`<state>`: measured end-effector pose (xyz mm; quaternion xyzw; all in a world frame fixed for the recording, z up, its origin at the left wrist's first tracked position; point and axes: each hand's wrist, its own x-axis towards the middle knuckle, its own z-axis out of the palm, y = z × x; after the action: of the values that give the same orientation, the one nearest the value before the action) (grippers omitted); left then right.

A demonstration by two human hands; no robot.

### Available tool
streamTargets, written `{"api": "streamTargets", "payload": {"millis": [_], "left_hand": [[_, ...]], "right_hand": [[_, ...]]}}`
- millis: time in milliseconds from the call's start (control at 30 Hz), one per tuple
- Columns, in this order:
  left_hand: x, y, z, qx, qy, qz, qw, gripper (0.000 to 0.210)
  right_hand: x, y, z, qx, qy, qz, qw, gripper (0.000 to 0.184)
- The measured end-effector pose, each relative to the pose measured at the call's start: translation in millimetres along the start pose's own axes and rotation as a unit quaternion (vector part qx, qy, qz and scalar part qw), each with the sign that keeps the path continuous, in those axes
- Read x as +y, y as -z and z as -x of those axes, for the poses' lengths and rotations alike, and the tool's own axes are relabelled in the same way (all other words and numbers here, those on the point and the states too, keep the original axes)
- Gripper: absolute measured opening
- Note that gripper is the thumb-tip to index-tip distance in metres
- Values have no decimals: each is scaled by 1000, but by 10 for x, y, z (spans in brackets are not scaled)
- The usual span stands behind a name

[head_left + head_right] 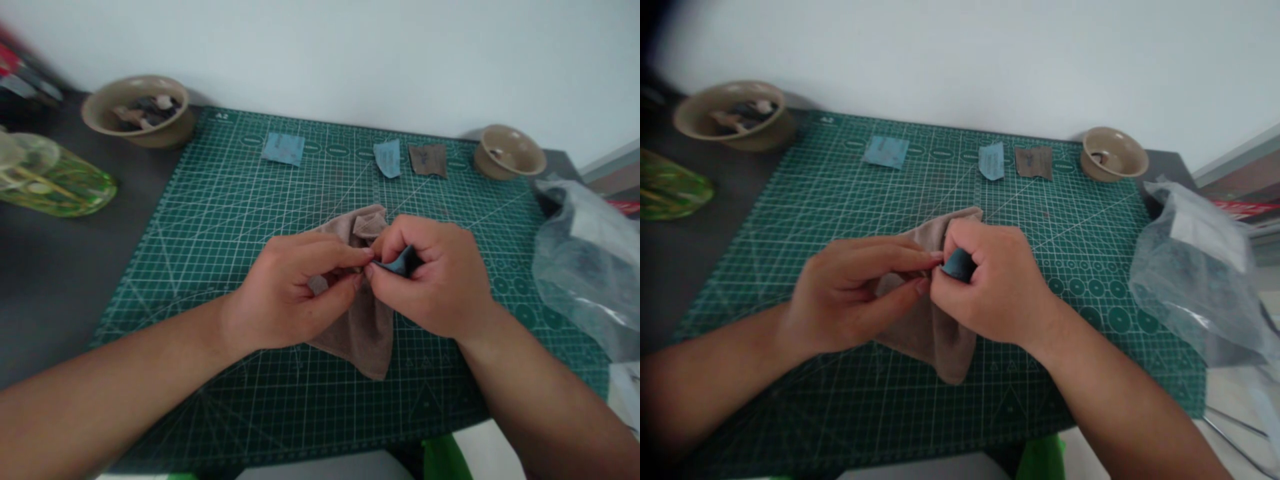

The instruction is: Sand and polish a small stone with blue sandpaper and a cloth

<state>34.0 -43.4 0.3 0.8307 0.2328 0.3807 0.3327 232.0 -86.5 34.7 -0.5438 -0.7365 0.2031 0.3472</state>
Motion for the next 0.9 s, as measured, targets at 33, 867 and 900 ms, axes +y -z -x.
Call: {"api": "streamTargets", "payload": {"millis": [33, 867, 900], "left_hand": [[13, -2, 1, -3, 17, 2, 1000, 19], [139, -51, -37, 24, 227, 320, 920, 17], [125, -50, -52, 23, 240, 356, 903, 17]], "right_hand": [[2, -6, 2, 0, 1, -4, 1000, 20], [47, -26, 28, 55, -14, -70, 996, 24], [50, -16, 30, 57, -18, -89, 994, 24]]}}
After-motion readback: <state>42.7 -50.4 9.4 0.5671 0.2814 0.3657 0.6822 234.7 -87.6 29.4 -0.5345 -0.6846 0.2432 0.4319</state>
